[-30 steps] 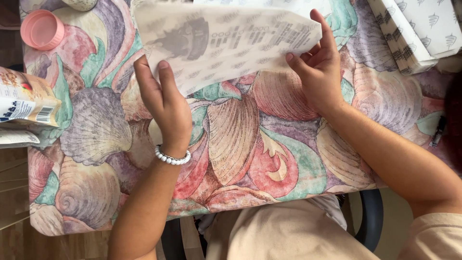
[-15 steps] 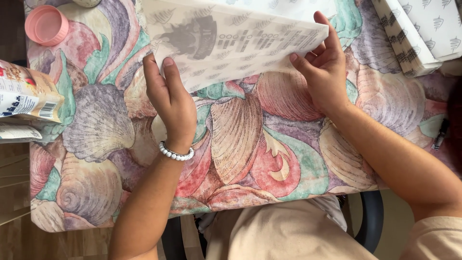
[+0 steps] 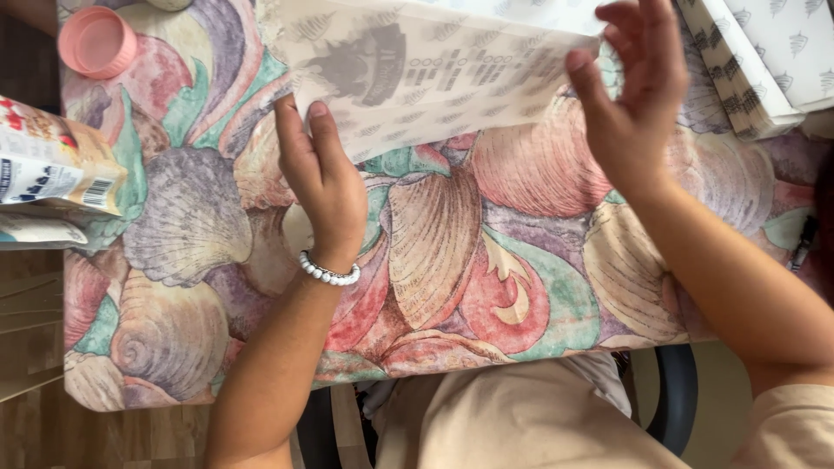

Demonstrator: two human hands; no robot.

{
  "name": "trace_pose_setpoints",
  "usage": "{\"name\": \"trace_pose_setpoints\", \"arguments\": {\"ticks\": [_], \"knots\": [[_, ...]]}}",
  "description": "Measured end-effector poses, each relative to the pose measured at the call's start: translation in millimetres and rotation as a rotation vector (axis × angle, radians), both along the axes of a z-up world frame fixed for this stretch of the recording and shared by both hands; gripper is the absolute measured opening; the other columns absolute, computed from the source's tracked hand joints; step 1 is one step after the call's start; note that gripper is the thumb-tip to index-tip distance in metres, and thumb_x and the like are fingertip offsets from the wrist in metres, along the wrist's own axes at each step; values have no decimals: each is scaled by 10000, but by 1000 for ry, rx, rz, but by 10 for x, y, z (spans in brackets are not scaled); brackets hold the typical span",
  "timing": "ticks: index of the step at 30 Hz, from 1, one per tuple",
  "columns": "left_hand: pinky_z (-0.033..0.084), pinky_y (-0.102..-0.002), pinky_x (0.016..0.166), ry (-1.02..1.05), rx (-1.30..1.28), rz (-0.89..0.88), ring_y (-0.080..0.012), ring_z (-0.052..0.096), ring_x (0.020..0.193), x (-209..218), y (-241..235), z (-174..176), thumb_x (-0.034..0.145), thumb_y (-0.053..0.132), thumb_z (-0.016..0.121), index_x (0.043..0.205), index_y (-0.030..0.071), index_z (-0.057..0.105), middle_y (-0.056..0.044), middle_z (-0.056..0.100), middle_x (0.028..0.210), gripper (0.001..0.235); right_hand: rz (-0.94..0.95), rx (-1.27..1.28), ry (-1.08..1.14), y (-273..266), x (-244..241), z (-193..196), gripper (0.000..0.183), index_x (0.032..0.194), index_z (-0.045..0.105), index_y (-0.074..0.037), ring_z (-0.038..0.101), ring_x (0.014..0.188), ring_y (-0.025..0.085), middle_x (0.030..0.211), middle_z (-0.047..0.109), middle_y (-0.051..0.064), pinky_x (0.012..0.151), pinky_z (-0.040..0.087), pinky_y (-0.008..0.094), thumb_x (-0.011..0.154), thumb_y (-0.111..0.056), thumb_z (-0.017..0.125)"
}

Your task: Folding printed packaging paper into triangular shapes and trimming them with scissors

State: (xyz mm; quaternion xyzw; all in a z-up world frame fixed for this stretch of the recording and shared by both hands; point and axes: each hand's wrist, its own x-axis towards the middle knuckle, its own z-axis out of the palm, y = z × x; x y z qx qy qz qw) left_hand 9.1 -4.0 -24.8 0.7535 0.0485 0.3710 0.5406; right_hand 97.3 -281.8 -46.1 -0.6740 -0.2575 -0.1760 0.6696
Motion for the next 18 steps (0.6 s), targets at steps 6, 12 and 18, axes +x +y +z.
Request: {"name": "trace_pose_setpoints", "arguments": {"ticks": [6, 12, 18], "knots": [[205, -272, 558, 10, -13, -14, -54, 201, 612, 5, 0, -21, 1114, 243, 379, 981, 113, 434, 82, 246, 704, 194, -180, -425, -557, 273, -88, 696, 196, 1259, 708, 162, 643, 1168, 424, 1252, 653, 277, 963, 516, 487, 1144, 16, 771], [190, -286, 535, 18, 8, 4, -58, 209, 586, -5, 5, 11, 1111, 281, 377, 993, 101, 460, 68, 255, 695, 231, -60, -507, -635, 553, -19, 853, 51, 1147, 792, 139, 732, 988, 355, 1084, 750, 241, 840, 556, 412, 1102, 164, 787], [204, -294, 564, 20, 26, 5, -67, 217, 616, -14, -9, 18, 1111, 297, 366, 981, 99, 463, 62, 269, 716, 256, -82, -526, -609, 607, -6, 871, 34, 1112, 789, 136, 687, 881, 304, 1020, 735, 204, 756, 512, 374, 1100, 156, 814]]}}
